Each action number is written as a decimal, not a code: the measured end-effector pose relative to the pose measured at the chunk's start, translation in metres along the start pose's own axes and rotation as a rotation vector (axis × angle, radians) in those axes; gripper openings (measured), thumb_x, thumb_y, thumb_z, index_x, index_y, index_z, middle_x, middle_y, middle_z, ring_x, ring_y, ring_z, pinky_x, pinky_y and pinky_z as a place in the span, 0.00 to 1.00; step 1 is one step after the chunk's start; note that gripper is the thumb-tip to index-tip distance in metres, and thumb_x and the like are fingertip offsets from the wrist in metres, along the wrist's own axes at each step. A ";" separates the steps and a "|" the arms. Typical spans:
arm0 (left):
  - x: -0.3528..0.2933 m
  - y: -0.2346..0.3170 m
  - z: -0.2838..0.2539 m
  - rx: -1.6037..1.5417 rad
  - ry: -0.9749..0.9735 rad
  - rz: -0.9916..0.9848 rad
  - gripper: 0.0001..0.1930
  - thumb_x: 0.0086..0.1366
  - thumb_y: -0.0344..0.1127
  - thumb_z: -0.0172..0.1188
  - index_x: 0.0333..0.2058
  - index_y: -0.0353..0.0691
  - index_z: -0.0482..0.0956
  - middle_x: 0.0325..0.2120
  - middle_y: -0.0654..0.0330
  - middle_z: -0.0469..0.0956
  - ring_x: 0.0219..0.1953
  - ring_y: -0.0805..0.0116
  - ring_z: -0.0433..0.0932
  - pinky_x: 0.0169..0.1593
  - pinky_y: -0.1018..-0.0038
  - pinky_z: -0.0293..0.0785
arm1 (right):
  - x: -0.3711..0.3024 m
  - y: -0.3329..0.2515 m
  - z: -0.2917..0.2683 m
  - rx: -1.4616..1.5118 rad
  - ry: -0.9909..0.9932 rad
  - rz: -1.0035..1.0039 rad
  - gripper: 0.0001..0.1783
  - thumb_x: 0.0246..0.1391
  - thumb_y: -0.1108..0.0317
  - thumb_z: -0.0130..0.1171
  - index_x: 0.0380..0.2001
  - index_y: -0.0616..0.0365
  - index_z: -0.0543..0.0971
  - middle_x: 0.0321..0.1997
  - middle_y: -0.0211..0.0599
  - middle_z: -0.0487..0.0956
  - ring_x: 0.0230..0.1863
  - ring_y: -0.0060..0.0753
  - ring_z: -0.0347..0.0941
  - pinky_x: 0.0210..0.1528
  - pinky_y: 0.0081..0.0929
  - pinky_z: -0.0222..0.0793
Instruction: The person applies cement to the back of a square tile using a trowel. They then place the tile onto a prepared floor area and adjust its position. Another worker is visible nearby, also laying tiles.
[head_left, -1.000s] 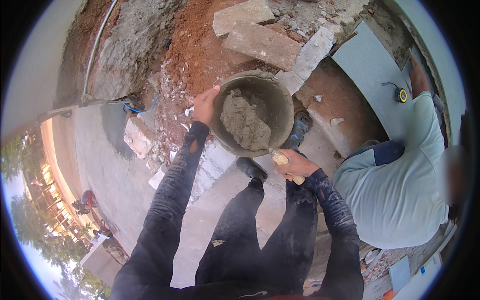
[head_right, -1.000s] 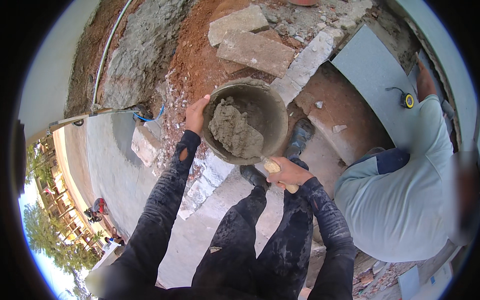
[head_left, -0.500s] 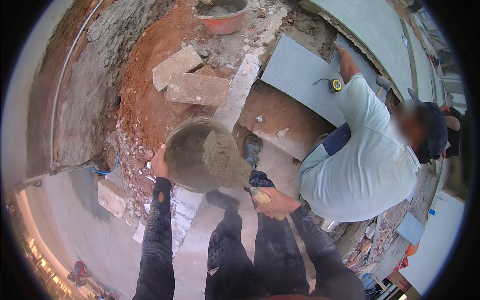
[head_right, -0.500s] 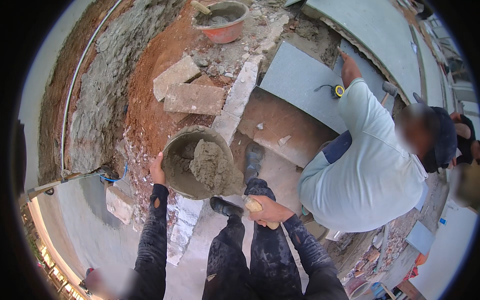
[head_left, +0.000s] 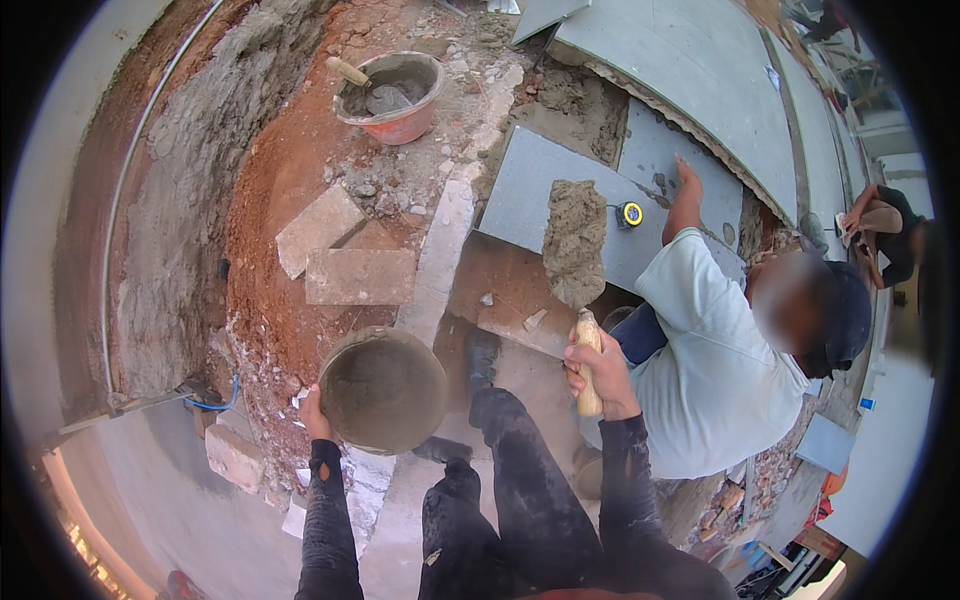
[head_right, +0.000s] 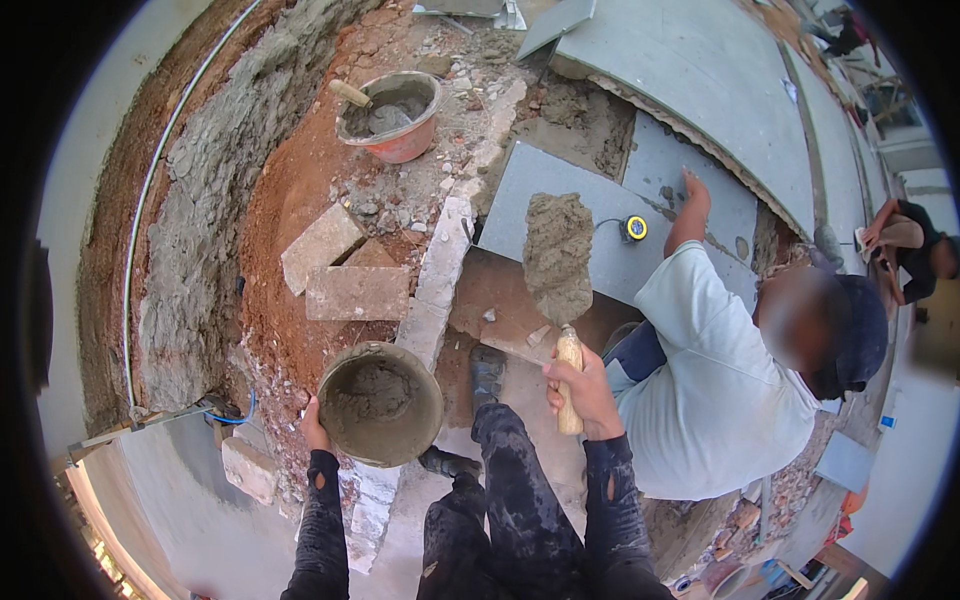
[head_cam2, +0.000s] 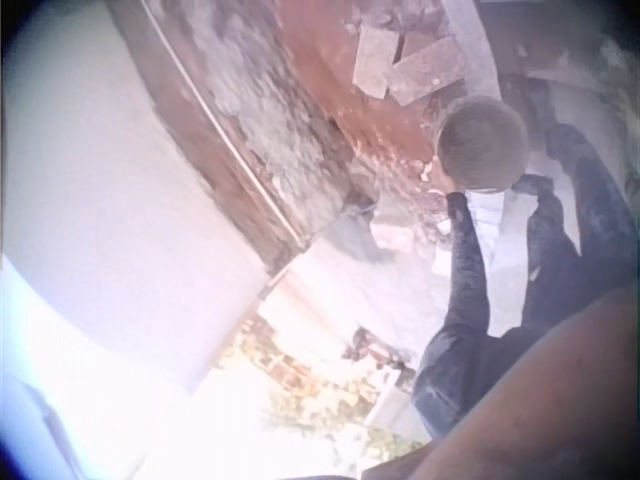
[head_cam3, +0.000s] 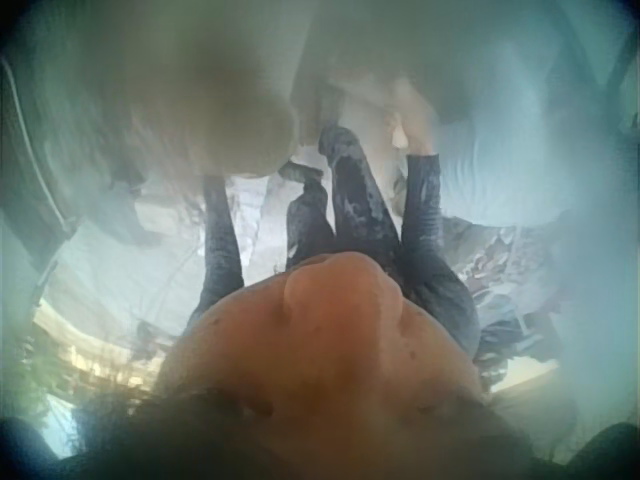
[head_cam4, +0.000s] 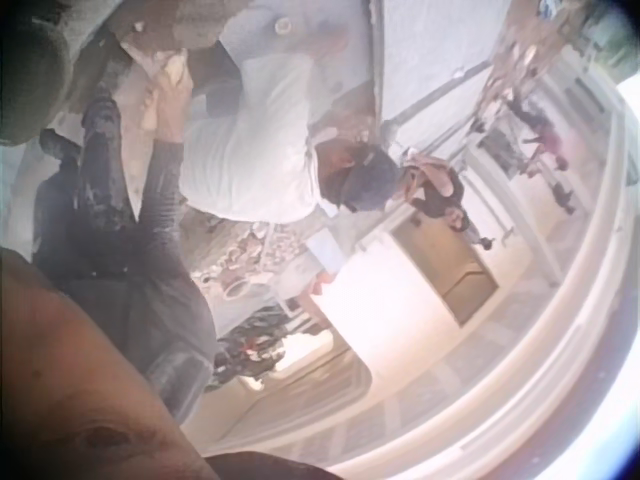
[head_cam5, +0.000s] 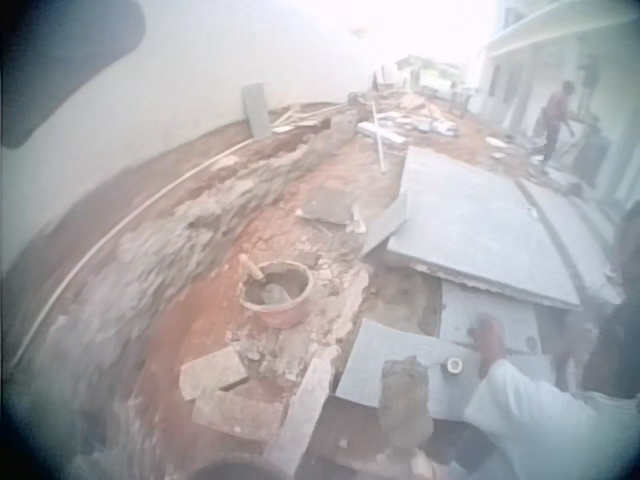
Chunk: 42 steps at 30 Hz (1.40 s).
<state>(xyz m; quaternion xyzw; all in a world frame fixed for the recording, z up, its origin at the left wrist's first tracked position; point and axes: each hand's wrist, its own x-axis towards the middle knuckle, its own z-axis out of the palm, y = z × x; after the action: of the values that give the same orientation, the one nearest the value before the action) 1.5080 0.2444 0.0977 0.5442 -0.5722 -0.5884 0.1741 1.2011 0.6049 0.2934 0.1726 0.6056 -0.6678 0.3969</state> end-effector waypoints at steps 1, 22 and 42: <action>0.003 -0.005 -0.005 -0.004 0.022 0.016 0.16 0.67 0.41 0.53 0.31 0.32 0.81 0.29 0.66 0.77 0.32 0.78 0.71 0.39 0.77 0.67 | 0.029 -0.017 0.001 0.016 0.026 -0.006 0.12 0.46 0.71 0.58 0.34 0.58 0.67 0.20 0.30 0.67 0.13 0.20 0.63 0.13 0.21 0.61; -0.010 0.034 0.024 0.238 0.022 -0.006 0.17 0.67 0.42 0.54 0.30 0.32 0.78 0.25 0.67 0.74 0.29 0.78 0.67 0.35 0.77 0.65 | 0.115 -0.028 -0.030 -0.127 0.151 -0.105 0.14 0.55 0.63 0.55 0.39 0.58 0.67 0.19 0.32 0.67 0.11 0.23 0.63 0.13 0.21 0.60; -0.030 0.056 0.053 0.286 -0.114 0.280 0.18 0.60 0.46 0.59 0.36 0.34 0.81 0.28 0.46 0.80 0.34 0.58 0.81 0.41 0.69 0.72 | 0.052 0.183 0.109 -2.060 -0.666 -0.560 0.07 0.50 0.71 0.52 0.31 0.65 0.73 0.30 0.52 0.79 0.32 0.49 0.79 0.36 0.40 0.75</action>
<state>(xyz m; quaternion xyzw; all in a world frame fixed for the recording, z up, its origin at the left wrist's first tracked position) 1.4506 0.2793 0.1459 0.4444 -0.7289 -0.5009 0.1423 1.3310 0.4938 0.1557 -0.5687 0.7505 0.0738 0.3284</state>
